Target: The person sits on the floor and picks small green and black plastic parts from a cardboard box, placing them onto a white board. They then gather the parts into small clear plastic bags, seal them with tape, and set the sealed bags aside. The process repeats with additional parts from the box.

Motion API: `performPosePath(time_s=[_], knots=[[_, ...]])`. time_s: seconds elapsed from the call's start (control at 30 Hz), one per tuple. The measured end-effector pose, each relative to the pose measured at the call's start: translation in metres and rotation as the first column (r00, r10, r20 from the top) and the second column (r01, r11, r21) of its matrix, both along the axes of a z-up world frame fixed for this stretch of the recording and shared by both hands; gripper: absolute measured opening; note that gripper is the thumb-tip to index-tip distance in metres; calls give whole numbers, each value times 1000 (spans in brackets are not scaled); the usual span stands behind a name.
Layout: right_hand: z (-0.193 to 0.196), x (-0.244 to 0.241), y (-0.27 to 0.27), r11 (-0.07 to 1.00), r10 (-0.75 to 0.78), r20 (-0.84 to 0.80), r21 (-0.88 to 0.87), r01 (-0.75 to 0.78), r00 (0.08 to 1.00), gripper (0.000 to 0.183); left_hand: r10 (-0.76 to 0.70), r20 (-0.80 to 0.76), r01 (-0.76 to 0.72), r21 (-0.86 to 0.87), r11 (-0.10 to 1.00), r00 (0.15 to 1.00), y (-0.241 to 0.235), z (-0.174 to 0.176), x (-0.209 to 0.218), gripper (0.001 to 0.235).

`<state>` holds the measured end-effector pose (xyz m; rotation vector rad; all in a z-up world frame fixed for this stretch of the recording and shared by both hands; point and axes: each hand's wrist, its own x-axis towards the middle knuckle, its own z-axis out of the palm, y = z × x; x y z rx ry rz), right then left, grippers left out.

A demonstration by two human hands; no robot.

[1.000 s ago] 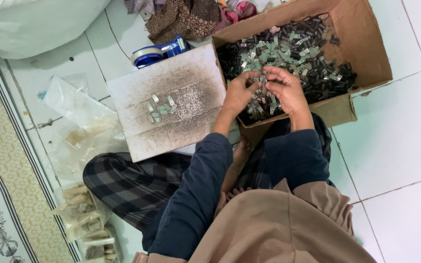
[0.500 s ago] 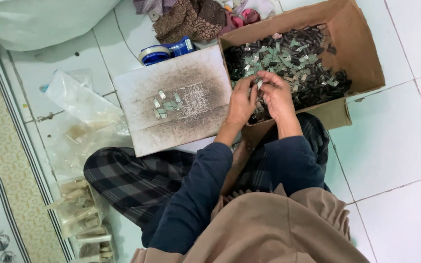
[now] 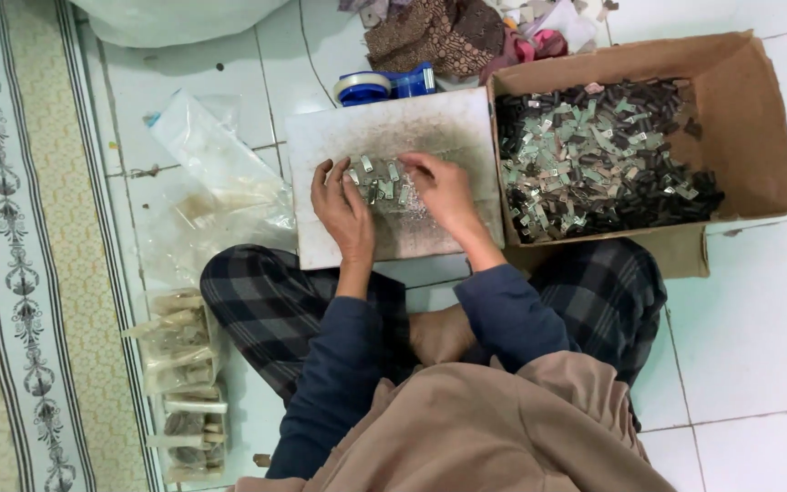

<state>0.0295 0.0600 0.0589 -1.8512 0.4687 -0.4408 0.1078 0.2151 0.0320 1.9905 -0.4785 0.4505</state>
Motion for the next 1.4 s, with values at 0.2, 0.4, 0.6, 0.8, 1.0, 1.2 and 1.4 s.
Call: performPosePath(time_s=[0.2,0.4,0.6,0.8,1.0,1.2,1.4], knots=[[23,-40,-67,952,-307,137,38,304,942,31,-224,-124,218,-65,974,967,-55,21,-36,33],[-85,-127,-193,873,-486,-45,-64,483,873,22,-651,-278,682,19,731,706,-188,-5,-113,32],[-128,-125,-196,827,-398,-132,-480,293,908,38,-382,-485,618,612,494,786,-264,-133,-130,44],[-110,-115,-174,911,-169,-630,-394,-124,758,53,-295,-484,566,673,477,824,-255,-119,-130,42],[-123,-117,-175,868,-235,-583,-486,-102,777,40,-420,-289,500,639,585,861,-248,-128,-130,17],[-105,-120,-174,957,-193,-626,-290,4,756,44,-400,-485,625,527,576,777,-247,-128,-127,22],[-66,-118,-155,968,-185,-573,-246,48,799,43,-362,-296,466,613,637,884,-254,-146,-129,17]])
